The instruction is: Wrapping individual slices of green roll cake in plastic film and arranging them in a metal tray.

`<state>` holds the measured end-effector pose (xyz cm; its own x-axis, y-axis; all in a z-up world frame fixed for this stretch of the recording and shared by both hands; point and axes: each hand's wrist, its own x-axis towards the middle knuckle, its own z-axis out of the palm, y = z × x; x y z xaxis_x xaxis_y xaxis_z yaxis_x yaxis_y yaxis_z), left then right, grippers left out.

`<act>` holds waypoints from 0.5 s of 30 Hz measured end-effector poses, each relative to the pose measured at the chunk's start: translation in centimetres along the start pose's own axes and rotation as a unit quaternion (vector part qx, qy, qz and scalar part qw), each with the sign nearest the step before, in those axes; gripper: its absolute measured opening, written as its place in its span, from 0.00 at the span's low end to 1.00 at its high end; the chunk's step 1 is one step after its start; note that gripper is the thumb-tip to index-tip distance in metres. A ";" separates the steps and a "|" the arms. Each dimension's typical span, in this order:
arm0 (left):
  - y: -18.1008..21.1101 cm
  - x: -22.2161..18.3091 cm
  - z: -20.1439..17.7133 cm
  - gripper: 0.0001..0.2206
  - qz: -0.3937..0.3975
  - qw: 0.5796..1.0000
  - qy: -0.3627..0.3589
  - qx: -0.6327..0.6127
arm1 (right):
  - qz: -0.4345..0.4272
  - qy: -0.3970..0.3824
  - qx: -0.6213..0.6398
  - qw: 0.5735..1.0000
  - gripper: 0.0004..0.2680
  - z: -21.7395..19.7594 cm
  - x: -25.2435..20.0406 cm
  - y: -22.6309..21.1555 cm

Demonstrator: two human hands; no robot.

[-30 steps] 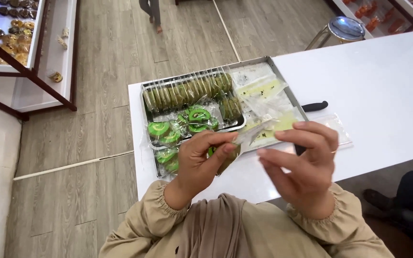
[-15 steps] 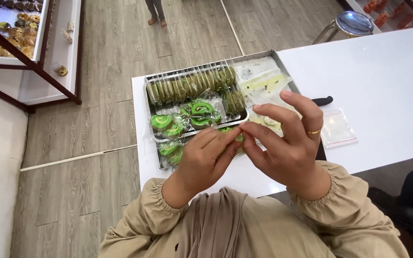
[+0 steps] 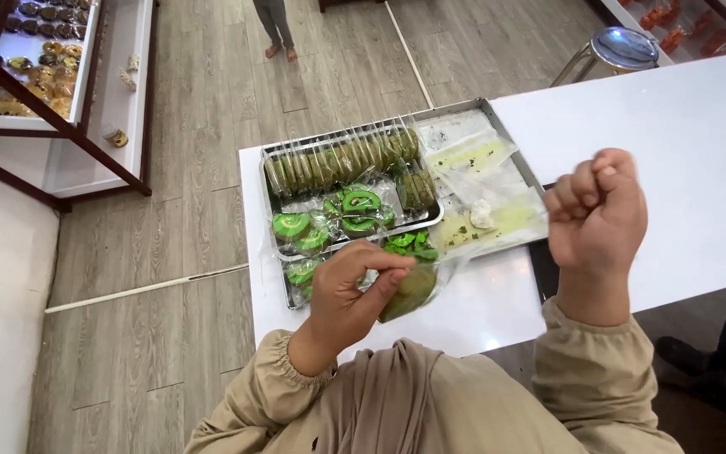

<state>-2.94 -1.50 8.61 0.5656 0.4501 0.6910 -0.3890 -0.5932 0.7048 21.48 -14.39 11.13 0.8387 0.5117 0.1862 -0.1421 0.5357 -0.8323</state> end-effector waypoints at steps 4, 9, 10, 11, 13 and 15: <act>-1.8 0.4 -0.3 0.05 -0.023 0.999 0.029 -0.022 | -0.044 0.030 -0.131 0.990 0.04 -1.2 -1.5 3.5; -3.1 0.3 0.5 0.07 -0.053 0.960 0.124 -0.247 | -0.024 -0.234 -0.143 0.961 0.18 2.4 -4.8 6.3; -3.3 0.2 0.6 0.07 -0.055 0.960 0.122 -0.247 | -0.023 -0.232 -0.143 0.962 0.18 2.8 -4.9 6.2; -3.6 0.0 0.7 0.08 -0.063 0.953 0.137 -0.264 | -0.035 -0.226 -0.126 0.965 0.13 3.1 -5.1 6.2; -3.7 -0.7 0.7 0.09 -0.074 0.945 0.152 -0.279 | -0.042 -0.219 -0.109 0.969 0.09 3.5 -5.6 6.1; -3.8 -0.6 0.6 0.09 -0.074 0.944 0.176 -0.268 | -0.074 -0.206 -0.117 0.969 0.04 3.9 -5.3 5.5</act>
<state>-1.38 0.11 5.38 0.4023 0.7521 0.5221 -0.6906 -0.1251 0.7123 14.17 -11.53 7.61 0.5524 0.6914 0.4656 0.1283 0.4814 -0.8671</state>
